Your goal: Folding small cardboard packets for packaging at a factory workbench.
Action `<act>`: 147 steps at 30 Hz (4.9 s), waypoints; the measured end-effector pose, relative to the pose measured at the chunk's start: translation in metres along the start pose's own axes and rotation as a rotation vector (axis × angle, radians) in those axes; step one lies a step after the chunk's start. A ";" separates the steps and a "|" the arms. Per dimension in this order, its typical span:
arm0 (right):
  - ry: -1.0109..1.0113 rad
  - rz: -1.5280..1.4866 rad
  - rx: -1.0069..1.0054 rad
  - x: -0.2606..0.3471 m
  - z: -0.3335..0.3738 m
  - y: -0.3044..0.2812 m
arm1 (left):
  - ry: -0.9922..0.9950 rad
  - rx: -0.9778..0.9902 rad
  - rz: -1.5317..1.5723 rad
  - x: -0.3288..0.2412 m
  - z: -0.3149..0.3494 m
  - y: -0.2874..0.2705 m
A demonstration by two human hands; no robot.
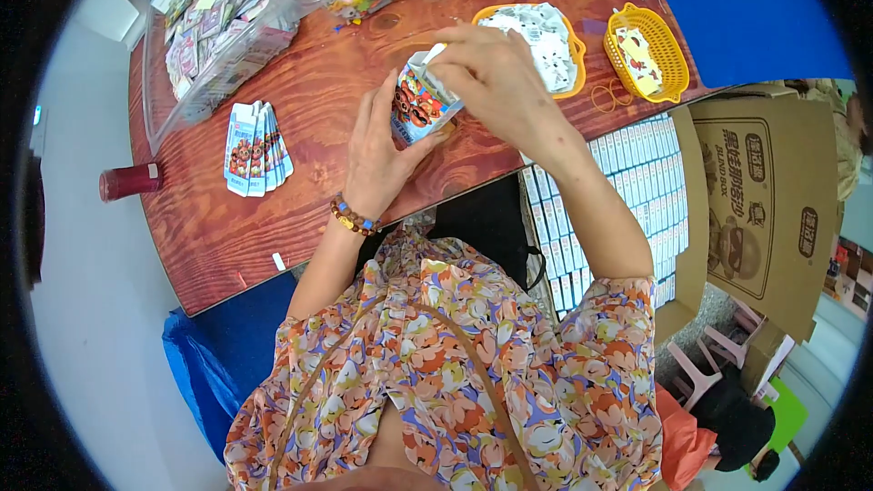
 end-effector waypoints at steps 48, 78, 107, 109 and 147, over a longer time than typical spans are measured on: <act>-0.023 -0.729 -0.056 0.003 0.004 0.071 | -0.291 -0.005 0.900 0.037 0.018 -0.038; 0.100 -0.540 0.339 0.024 -0.011 0.019 | -0.280 0.147 0.652 0.017 0.022 -0.050; -0.114 -0.163 -0.031 0.031 0.026 0.029 | -0.337 0.096 0.778 0.009 0.030 -0.025; -0.018 -0.257 -0.030 0.029 0.024 0.027 | -0.325 0.132 0.771 0.009 0.029 -0.027; -0.260 -0.050 0.073 0.022 0.034 0.038 | -0.423 0.178 0.757 0.015 0.042 -0.012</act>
Point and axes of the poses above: each hand's wrist, its own z-axis away from the middle knuckle, its own y-axis out of the palm, x = y × z, the point moved 1 cm from there along -z, towards the middle knuckle
